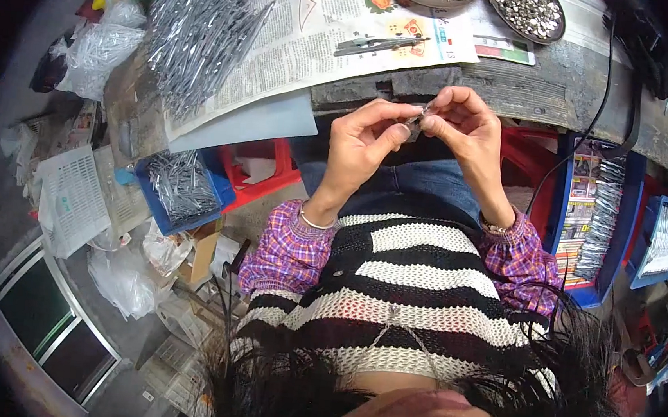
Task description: Assembling small metal and plastic parts using hands and a manual assembly tool at a workbench.
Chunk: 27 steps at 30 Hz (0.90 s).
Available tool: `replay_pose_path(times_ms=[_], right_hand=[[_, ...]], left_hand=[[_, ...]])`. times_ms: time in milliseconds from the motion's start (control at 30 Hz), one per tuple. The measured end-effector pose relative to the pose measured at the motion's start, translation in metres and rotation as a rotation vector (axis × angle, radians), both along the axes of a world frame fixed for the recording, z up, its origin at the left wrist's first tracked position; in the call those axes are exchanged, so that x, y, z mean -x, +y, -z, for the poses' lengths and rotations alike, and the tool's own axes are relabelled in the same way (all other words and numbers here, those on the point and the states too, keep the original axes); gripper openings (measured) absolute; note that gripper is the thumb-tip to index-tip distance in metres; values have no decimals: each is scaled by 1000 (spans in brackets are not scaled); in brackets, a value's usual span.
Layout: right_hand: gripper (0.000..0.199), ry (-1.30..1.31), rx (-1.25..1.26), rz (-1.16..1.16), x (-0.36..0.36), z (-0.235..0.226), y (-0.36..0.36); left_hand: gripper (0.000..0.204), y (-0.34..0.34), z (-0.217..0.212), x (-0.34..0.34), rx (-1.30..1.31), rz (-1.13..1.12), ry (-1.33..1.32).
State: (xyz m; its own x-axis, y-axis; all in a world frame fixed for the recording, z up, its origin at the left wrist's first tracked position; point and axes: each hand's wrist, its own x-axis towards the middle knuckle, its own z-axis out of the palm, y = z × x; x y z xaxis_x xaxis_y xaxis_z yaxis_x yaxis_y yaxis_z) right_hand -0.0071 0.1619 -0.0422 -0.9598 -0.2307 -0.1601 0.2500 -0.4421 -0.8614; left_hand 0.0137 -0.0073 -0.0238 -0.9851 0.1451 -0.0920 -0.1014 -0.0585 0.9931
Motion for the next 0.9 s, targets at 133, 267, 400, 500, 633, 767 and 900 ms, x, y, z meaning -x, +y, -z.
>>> replay_pose_path(times_ms=[133,267,400,500,633,767,900], right_hand=[[22,-31,20,-56,-1,-4,3],[23,-40,-7,-83,-2,-3,2],[16,-13,-127,19,-4,2,0],[14,-37,-162,9,-5,1,0],[15,-77,-220,-20,-4,-6,-2],[16,-92,-150,-36,-4,-4,-2],[17,-70,-159,-24,-5,-1,-3]], left_hand=[[23,-3,4,-3,-394,54,-298],[20,6,3,-7,-268,-22,-180],[20,16,0,-7,-18,-129,51],[20,15,4,-7,21,-152,107],[20,13,7,-9,34,-180,117],[20,16,6,-9,-22,-184,107],[20,16,9,-10,-62,-178,61]])
